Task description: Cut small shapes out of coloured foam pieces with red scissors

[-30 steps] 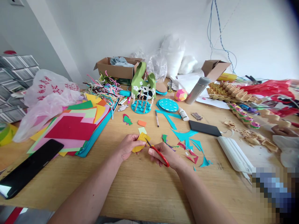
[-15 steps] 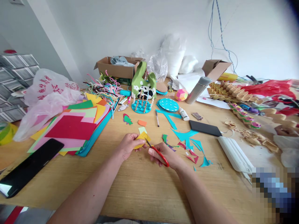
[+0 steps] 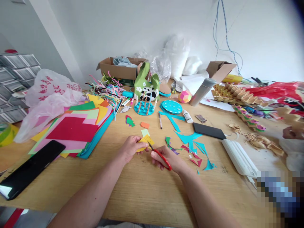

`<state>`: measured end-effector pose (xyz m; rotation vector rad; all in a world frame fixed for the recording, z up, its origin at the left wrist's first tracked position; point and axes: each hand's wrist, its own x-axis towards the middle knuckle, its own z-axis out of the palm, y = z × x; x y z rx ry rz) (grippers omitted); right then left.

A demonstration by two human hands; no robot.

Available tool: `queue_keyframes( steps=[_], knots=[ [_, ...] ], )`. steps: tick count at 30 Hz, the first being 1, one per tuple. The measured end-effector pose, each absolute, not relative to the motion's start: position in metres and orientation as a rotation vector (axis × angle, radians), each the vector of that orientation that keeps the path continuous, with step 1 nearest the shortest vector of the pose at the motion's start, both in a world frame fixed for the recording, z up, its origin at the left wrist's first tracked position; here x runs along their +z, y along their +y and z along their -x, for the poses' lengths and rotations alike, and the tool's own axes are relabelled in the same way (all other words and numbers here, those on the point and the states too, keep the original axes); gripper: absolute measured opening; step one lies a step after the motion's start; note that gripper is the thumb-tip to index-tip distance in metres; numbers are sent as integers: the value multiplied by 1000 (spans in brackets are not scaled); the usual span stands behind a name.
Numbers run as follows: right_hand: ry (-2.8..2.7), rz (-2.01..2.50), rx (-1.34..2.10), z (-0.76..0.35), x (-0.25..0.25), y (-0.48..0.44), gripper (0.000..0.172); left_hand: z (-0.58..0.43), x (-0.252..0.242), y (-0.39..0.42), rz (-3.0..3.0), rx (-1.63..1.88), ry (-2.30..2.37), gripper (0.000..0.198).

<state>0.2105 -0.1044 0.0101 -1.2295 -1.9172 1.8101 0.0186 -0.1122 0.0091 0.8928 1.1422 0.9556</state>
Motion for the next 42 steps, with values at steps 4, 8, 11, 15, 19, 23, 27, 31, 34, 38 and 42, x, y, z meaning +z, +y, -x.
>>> queue_keyframes(
  steps=[4, 8, 11, 15, 19, 23, 27, 31, 34, 38, 42],
  knots=[
    [-1919, 1207, 1825, -211, 8, -104, 63, -19, 8, -112, -890, 951, 1152, 24],
    [-1927, 1222, 1820, -210, 10, -104, 63, -19, 8, -112, -893, 947, 1154, 24],
    [-1915, 1211, 1822, -210, 11, -104, 63, -19, 8, -112, -899, 941, 1151, 25],
    [-1927, 1228, 1814, -210, 11, -104, 62, -19, 8, -112, -899, 944, 1151, 25],
    [-1924, 1263, 1792, -210, 13, -104, 63, -19, 7, -111, -885, 946, 1139, 26],
    [-1912, 1280, 1774, -210, 16, -105, 64, -19, 6, -111, -871, 946, 1130, 25],
    [-1893, 1297, 1775, -210, 17, -106, 65, -18, 4, -111, -865, 962, 1119, 26],
    [-1879, 1307, 1786, -210, 16, -105, 64, -16, 4, -111, -857, 956, 1118, 29],
    [-1883, 1311, 1788, -210, 16, -105, 65, -16, 6, -112, -876, 950, 1094, 30],
    [-1902, 1311, 1774, -211, 18, -105, 65, -16, 6, -112, -892, 954, 1088, 30],
    [-1912, 1272, 1799, -211, 17, -106, 65, -16, 4, -112, -896, 945, 1072, 28]
  ],
)
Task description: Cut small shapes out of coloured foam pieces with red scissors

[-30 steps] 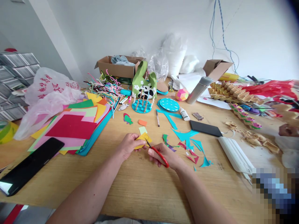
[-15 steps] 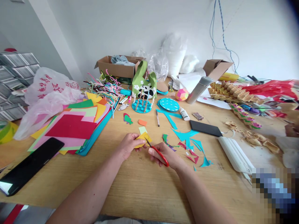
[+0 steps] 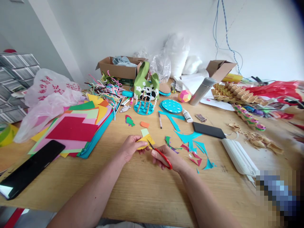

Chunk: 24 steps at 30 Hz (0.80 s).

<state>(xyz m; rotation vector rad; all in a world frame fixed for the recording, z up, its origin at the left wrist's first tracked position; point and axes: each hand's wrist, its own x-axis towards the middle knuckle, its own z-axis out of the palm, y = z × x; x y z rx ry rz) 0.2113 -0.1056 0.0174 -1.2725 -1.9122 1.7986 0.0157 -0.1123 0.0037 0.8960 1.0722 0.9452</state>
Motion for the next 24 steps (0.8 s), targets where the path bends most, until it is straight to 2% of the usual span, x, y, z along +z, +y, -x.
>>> queue_keyframes(
  steps=[24],
  knots=[
    [-1901, 1201, 1825, -210, 17, -106, 68, -19, 4, -113, -902, 925, 1058, 27]
  ],
)
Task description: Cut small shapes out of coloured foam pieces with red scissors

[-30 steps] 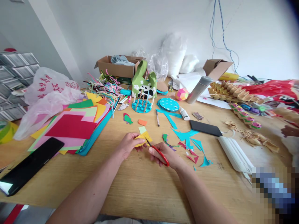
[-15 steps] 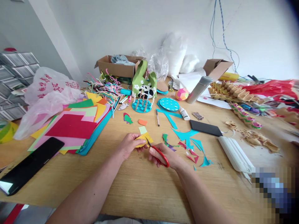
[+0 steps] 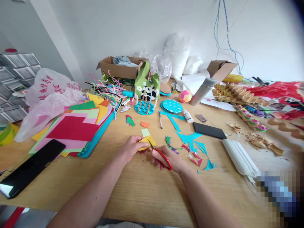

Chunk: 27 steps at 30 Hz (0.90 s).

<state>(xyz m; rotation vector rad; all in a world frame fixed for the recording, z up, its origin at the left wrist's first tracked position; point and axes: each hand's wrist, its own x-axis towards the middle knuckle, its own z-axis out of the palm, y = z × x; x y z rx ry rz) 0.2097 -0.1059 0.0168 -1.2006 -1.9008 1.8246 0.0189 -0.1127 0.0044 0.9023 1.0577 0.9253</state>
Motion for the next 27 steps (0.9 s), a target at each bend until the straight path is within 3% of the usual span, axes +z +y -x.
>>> queue_keyframes(
  steps=[27],
  knots=[
    [-1886, 1194, 1823, -210, 13, -106, 67, -20, 5, -108, -802, 1246, 1070, 38]
  ],
)
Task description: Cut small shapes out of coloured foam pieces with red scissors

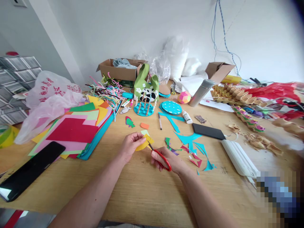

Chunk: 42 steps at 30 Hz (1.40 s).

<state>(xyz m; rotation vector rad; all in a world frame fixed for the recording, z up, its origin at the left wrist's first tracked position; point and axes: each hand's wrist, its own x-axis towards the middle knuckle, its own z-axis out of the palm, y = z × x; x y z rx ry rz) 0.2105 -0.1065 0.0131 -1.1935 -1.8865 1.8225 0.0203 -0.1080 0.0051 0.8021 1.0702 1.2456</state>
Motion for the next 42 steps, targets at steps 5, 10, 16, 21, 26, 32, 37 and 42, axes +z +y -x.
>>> queue_keyframes(
  steps=[5, 10, 16, 21, 26, 32, 37, 42],
  knots=[
    [-1857, 1230, 1770, -210, 13, -106, 70, -20, 7, -109, -746, 1184, 1028, 36],
    [-1822, 1222, 1769, -209, 18, -107, 70, -21, 9, -112, -783, 1071, 986, 41],
    [-1876, 1244, 1752, -209, 20, -107, 70, -22, 10, -113, -839, 1077, 1011, 33],
    [-1868, 1245, 1779, -210, 16, -106, 69, -22, 7, -111, -896, 1141, 1031, 26],
    [-1857, 1246, 1806, -210, 15, -106, 68, -22, 4, -110, -861, 1131, 1039, 27],
    [-1886, 1231, 1796, -210, 13, -107, 69, -24, 6, -112, -830, 1085, 1033, 29],
    [-1902, 1231, 1788, -210, 14, -107, 69, -24, 8, -113, -809, 1064, 1024, 32],
    [-1887, 1252, 1792, -209, 17, -109, 70, -23, 9, -112, -803, 1054, 1016, 32]
  ],
)
